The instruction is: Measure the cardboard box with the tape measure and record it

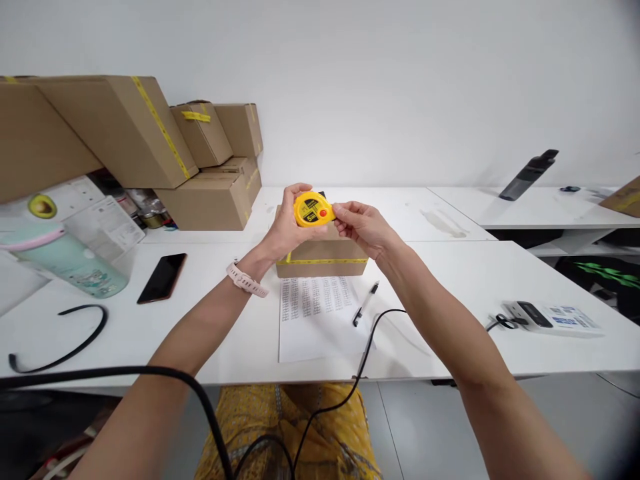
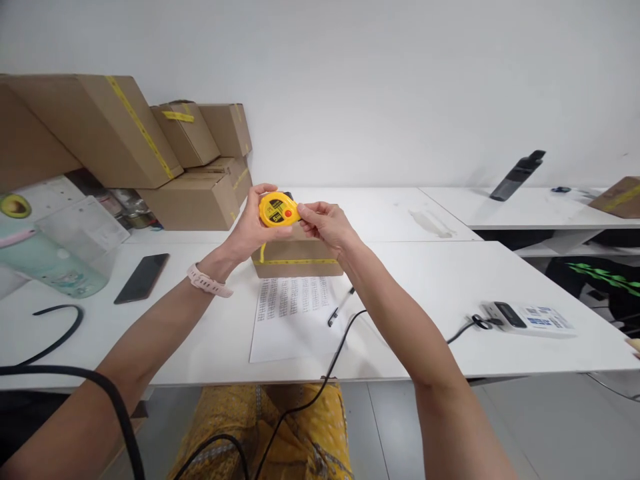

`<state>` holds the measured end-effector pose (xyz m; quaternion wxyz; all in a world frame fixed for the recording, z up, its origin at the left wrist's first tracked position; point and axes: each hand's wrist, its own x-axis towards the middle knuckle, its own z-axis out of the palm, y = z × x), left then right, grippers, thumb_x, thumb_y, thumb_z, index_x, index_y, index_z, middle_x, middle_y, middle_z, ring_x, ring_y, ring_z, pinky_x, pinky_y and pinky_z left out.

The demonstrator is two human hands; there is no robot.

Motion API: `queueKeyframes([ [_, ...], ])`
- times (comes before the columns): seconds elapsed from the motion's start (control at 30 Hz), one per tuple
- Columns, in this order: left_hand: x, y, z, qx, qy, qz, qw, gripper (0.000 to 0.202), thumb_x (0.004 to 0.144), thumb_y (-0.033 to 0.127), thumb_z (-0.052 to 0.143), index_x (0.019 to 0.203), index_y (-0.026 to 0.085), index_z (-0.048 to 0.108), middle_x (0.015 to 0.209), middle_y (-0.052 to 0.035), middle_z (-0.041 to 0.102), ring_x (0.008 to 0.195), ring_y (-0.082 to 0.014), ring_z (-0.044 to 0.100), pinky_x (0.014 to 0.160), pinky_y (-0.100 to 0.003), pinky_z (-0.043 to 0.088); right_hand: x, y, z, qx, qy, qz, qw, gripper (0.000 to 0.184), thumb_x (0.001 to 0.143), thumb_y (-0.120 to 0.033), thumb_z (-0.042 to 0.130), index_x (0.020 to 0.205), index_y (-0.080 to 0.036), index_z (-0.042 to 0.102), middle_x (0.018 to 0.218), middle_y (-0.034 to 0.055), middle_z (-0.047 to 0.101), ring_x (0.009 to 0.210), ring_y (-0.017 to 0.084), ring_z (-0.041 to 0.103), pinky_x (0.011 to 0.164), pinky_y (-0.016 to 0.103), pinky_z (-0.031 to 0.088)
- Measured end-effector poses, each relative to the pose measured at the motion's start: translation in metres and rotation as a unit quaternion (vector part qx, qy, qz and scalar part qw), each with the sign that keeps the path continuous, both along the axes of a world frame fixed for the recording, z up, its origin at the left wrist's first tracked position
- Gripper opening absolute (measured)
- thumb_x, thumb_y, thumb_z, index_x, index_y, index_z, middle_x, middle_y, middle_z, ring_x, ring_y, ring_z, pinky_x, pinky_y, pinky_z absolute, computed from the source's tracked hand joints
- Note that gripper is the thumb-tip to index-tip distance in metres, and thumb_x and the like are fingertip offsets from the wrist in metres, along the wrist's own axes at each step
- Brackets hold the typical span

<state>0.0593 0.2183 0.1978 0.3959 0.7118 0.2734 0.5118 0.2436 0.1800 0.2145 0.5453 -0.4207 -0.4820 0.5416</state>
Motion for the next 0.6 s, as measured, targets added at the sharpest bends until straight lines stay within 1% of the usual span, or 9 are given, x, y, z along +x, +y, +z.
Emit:
queueKeyframes([
  [0.07, -0.001, 0.000, 0.003, -0.088, -0.031, -0.012, 0.996, 0.080, 0.060, 0.035, 0.090, 0.123, 0.026, 0.041, 0.114, -0.0039, 0.061, 0.098, -0.0193, 0.064, 0.081, -0.032, 0.054, 0.001, 0.003, 0.003, 0.017, -0.001, 0.001, 1.000, 0.032, 0.067, -0.038, 0.093, 0.083, -0.018, 0.074, 0.074, -0.0008, 0.063, 0.062, 0.007, 0.051, 0.058, 0.019, 0.048],
  [0.13, -0.001, -0.001, 0.007, -0.143, -0.026, -0.003, 0.989, 0.071, 0.062, 0.038, 0.090, 0.116, 0.023, 0.047, 0.107, -0.0031, 0.062, 0.093, -0.0181, 0.064, 0.077, -0.031, 0.054, 0.003, 0.007, 0.008, 0.024, 0.000, 0.013, 1.000, 0.029, 0.068, -0.033, 0.093, 0.087, -0.018, 0.076, 0.080, -0.0003, 0.065, 0.063, 0.006, 0.050, 0.059, 0.019, 0.049],
  [0.17, -0.002, 0.000, 0.010, -0.150, -0.008, 0.002, 0.989, 0.065, 0.062, 0.038, 0.090, 0.110, 0.022, 0.049, 0.103, -0.0026, 0.063, 0.090, -0.0175, 0.064, 0.075, -0.030, 0.054, 0.006, 0.010, 0.010, 0.022, 0.006, 0.018, 1.000, 0.027, 0.069, -0.028, 0.091, 0.089, -0.018, 0.076, 0.081, -0.0002, 0.065, 0.063, 0.006, 0.049, 0.059, 0.018, 0.048],
  [0.23, -0.008, 0.003, 0.016, -0.130, 0.042, 0.014, 0.991, 0.057, 0.062, 0.036, 0.090, 0.099, 0.021, 0.051, 0.097, -0.0014, 0.064, 0.085, -0.0163, 0.062, 0.071, -0.029, 0.052, 0.017, 0.019, 0.013, 0.010, 0.036, 0.007, 0.999, 0.021, 0.071, -0.019, 0.086, 0.089, -0.017, 0.075, 0.075, -0.0014, 0.062, 0.059, 0.005, 0.046, 0.054, 0.017, 0.046],
  [0.3, -0.020, 0.012, 0.021, -0.088, 0.099, 0.027, 0.991, 0.053, 0.061, 0.033, 0.089, 0.095, 0.021, 0.050, 0.093, 0.0004, 0.065, 0.082, -0.0157, 0.061, 0.069, -0.027, 0.050, 0.036, 0.030, 0.012, 0.006, 0.078, -0.037, 0.996, 0.015, 0.073, -0.013, 0.079, 0.087, -0.016, 0.073, 0.065, -0.0038, 0.054, 0.055, 0.005, 0.043, 0.049, 0.016, 0.041],
  [0.4, -0.050, 0.032, 0.025, -0.057, 0.167, 0.062, 0.982, 0.048, 0.059, 0.028, 0.088, 0.093, 0.021, 0.055, 0.088, 0.0012, 0.065, 0.081, -0.0163, 0.061, 0.069, -0.028, 0.047, 0.070, 0.046, -0.005, 0.001, 0.104, -0.135, 0.985, 0.006, 0.077, -0.013, 0.069, 0.082, -0.016, 0.067, 0.060, -0.0054, 0.045, 0.051, 0.005, 0.038, 0.044, 0.015, 0.035],
  [0.47, -0.071, 0.046, 0.023, -0.066, 0.176, 0.092, 0.978, 0.046, 0.056, 0.026, 0.089, 0.092, 0.020, 0.060, 0.089, -0.0002, 0.066, 0.083, -0.0180, 0.061, 0.071, -0.029, 0.048, 0.087, 0.055, -0.025, -0.014, 0.071, -0.181, 0.981, 0.004, 0.079, -0.015, 0.065, 0.079, -0.017, 0.062, 0.060, -0.0051, 0.044, 0.051, 0.006, 0.036, 0.044, 0.016, 0.033],
  [0.53, -0.087, 0.058, 0.019, -0.079, 0.163, 0.107, 0.978, 0.047, 0.055, 0.024, 0.089, 0.095, 0.020, 0.064, 0.093, -0.0020, 0.067, 0.088, -0.0203, 0.062, 0.074, -0.031, 0.049, 0.095, 0.063, -0.045, -0.024, 0.021, -0.209, 0.977, 0.004, 0.079, -0.018, 0.063, 0.079, -0.018, 0.059, 0.061, -0.0049, 0.044, 0.052, 0.006, 0.037, 0.045, 0.016, 0.032],
  [0.6, -0.096, 0.066, 0.013, -0.090, 0.146, 0.117, 0.978, 0.049, 0.054, 0.022, 0.090, 0.097, 0.020, 0.066, 0.096, -0.0035, 0.069, 0.091, -0.0219, 0.063, 0.076, -0.033, 0.050, 0.097, 0.070, -0.063, -0.025, -0.020, -0.227, 0.973, 0.004, 0.079, -0.018, 0.061, 0.082, -0.019, 0.058, 0.062, -0.0046, 0.045, 0.054, 0.007, 0.039, 0.047, 0.018, 0.032],
])
